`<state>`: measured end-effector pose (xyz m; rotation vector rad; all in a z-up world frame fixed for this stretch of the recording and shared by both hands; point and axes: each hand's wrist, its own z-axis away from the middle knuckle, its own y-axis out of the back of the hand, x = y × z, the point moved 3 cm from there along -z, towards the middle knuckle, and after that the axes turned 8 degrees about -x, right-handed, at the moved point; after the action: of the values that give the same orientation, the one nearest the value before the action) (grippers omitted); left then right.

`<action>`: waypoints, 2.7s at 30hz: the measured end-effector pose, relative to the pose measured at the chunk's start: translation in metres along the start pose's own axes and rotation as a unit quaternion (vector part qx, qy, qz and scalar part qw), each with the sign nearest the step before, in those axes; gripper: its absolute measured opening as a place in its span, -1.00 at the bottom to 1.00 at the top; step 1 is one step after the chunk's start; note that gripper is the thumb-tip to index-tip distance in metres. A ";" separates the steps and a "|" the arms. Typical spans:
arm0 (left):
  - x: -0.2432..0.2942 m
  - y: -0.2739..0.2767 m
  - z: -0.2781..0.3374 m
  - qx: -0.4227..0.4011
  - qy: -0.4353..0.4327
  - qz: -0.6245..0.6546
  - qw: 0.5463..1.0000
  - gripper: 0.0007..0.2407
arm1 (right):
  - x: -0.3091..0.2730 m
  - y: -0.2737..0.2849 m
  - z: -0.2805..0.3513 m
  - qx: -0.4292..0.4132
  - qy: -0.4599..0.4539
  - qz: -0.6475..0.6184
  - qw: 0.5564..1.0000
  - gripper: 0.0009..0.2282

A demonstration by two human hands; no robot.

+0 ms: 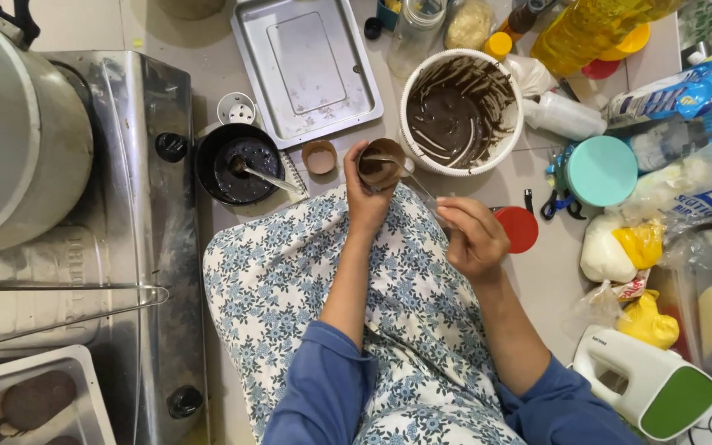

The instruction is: Filling small paper molds with melted chocolate using a spoon at a decorating station.

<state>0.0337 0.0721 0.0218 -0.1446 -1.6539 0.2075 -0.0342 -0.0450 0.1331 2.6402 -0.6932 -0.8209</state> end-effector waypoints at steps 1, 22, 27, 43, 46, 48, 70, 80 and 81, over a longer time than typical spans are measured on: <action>0.001 -0.002 0.001 -0.001 0.001 0.000 1.000 -0.44 | 0.001 0.000 0.001 0.000 -0.001 0.001 1.000 -0.89; -0.032 -0.023 -0.006 0.012 0.020 0.055 0.998 -0.43 | 0.028 0.013 0.001 0.111 -0.142 -0.032 0.983 -0.85; -0.027 -0.035 -0.013 0.019 0.073 0.073 0.994 -0.40 | 0.070 0.025 0.033 0.289 -0.403 -0.210 0.843 -0.89; -0.039 -0.044 -0.016 0.148 0.023 -0.106 0.983 -0.36 | 0.125 0.039 0.051 0.414 -0.521 -0.404 0.627 -0.88; -0.045 -0.036 -0.017 0.173 0.045 -0.076 0.981 -0.39 | 0.145 0.048 0.057 0.359 -0.455 -0.235 0.780 -0.88; -0.049 -0.037 -0.014 0.153 0.086 -0.043 0.984 -0.42 | 0.153 0.043 0.059 0.147 -0.367 0.000 0.919 -0.88; -0.054 -0.036 -0.014 0.155 0.074 -0.022 0.985 -0.43 | 0.160 -0.023 0.070 -0.006 -0.409 0.030 0.912 -0.91; -0.037 -0.038 -0.014 0.156 0.045 -0.023 0.986 -0.42 | 0.121 0.014 0.057 0.278 -0.606 -0.208 0.716 -0.88; -0.032 -0.037 -0.014 0.153 0.035 -0.020 0.987 -0.42 | 0.116 0.017 0.052 0.296 -0.570 -0.228 0.732 -0.89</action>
<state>0.0519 0.0302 0.0000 0.1120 -1.5349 0.4175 0.0126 -0.1268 0.0465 2.5365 -0.5624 -2.9003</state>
